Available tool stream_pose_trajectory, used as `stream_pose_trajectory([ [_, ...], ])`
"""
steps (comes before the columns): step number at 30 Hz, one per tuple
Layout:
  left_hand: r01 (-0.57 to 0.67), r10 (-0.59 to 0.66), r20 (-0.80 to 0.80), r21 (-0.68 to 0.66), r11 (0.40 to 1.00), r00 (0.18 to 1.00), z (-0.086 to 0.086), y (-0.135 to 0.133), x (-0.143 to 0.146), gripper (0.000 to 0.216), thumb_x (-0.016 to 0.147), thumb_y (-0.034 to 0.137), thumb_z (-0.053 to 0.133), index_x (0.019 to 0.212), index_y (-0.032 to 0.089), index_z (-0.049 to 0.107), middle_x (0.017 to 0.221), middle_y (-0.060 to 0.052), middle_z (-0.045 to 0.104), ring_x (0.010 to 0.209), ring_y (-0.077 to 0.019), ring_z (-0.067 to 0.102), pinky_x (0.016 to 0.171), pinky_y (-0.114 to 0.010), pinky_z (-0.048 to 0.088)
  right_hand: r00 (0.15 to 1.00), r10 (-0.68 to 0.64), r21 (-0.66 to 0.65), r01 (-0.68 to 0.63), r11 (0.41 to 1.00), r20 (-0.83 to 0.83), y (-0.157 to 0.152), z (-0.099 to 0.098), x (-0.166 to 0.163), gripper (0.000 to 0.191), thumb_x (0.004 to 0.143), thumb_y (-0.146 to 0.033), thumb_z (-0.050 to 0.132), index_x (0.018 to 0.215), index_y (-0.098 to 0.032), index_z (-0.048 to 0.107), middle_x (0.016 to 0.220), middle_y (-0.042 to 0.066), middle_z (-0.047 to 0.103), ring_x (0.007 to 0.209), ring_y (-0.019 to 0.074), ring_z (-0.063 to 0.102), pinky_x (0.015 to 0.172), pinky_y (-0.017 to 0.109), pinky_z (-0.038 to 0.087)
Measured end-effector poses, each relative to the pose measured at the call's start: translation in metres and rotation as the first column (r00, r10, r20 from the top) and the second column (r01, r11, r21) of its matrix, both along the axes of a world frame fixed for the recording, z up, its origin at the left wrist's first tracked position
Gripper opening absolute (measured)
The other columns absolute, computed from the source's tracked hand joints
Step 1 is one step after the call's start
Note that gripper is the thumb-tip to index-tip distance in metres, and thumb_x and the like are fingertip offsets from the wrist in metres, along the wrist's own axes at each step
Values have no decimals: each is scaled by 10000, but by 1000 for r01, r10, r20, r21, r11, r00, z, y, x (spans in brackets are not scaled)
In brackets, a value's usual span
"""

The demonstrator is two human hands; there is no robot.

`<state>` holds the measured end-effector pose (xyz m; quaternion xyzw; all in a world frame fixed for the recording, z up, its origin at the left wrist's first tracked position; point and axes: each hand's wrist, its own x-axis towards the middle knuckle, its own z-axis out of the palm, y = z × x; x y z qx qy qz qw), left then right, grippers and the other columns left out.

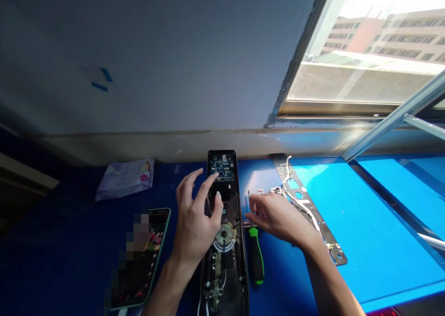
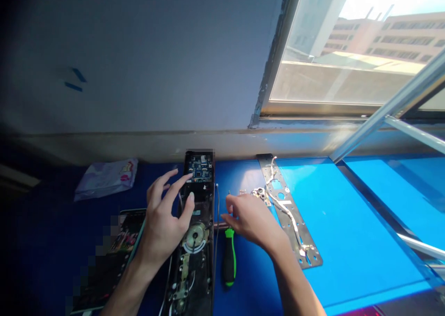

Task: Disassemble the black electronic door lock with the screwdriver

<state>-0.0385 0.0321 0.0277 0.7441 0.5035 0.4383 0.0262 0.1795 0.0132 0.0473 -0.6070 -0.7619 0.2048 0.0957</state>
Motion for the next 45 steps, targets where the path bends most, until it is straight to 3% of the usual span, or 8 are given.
stream_pose_trajectory([
  [6, 81, -40, 223, -178, 981, 974, -20, 0, -9, 474, 1029, 235, 587, 1497, 254, 518, 1477, -117, 632, 1325, -278, 655, 1118, -486, 577, 989, -67, -84, 79, 993, 134, -17, -11, -8, 195, 887, -340, 736, 795, -210, 624, 719, 55, 686, 619, 191, 593, 566, 316, 190],
  [10, 150, -70, 316, -237, 960, 946, -22, -1, -8, 455, 1041, 242, 567, 1495, 260, 538, 1455, -86, 687, 1271, -251, 712, 1113, -433, 589, 990, -53, -137, 70, 988, 127, -27, -17, -21, 132, 771, -215, 732, 837, -204, 619, 716, 23, 661, 617, 170, 577, 562, 300, 204],
  [14, 191, -102, 344, -234, 953, 933, -19, -2, -9, 465, 1040, 225, 559, 1500, 295, 551, 1427, -46, 714, 1247, -236, 733, 1114, -405, 591, 991, -104, -107, 113, 988, 87, -32, -3, -22, 132, 776, -168, 646, 792, -227, 529, 660, -9, 620, 592, 146, 517, 560, 287, 253],
  [19, 204, -125, 337, -211, 956, 933, -16, -9, -11, 461, 1033, 204, 562, 1485, 297, 576, 1400, -33, 732, 1236, -230, 739, 1115, -391, 590, 976, -214, 16, 214, 977, 48, -36, 44, 5, 73, 908, -292, 578, 897, -246, 521, 701, 3, 640, 594, 155, 525, 557, 280, 314],
  [27, 126, -38, 381, -210, 970, 924, -21, -32, -2, 436, 1044, 223, 560, 1479, 249, 561, 1417, -85, 712, 1252, -251, 723, 1074, -408, 606, 950, -169, 360, 259, 896, -263, -41, 109, 15, 320, 954, -568, 641, 905, -252, 662, 754, 9, 742, 584, 162, 649, 468, 257, 445],
  [30, 113, -4, 429, -230, 967, 904, -23, -39, 2, 482, 1051, 248, 565, 1529, 272, 506, 1458, -89, 685, 1300, -258, 697, 1069, -408, 604, 934, -139, 463, 288, 838, -329, -39, 116, 6, 312, 936, -548, 701, 864, -246, 669, 741, -7, 731, 591, 144, 647, 480, 247, 476],
  [37, 116, 13, 446, -259, 959, 895, -27, -43, 3, 496, 1070, 304, 533, 1561, 290, 461, 1523, -99, 628, 1358, -279, 649, 1080, -447, 586, 870, -32, 490, 308, 815, -492, -26, 113, -4, 254, 858, -403, 838, 971, -240, 680, 902, -4, 788, 799, 185, 772, 686, 303, 609],
  [45, 91, -31, 313, -179, 980, 949, -7, -12, 6, 473, 1017, 314, 586, 1484, 243, 549, 1499, -116, 615, 1419, -308, 555, 1209, -551, 461, 921, 72, 689, 232, 687, -383, -11, 117, -14, 250, 894, -326, 808, 1082, -233, 671, 932, 1, 781, 831, 183, 762, 727, 330, 613],
])
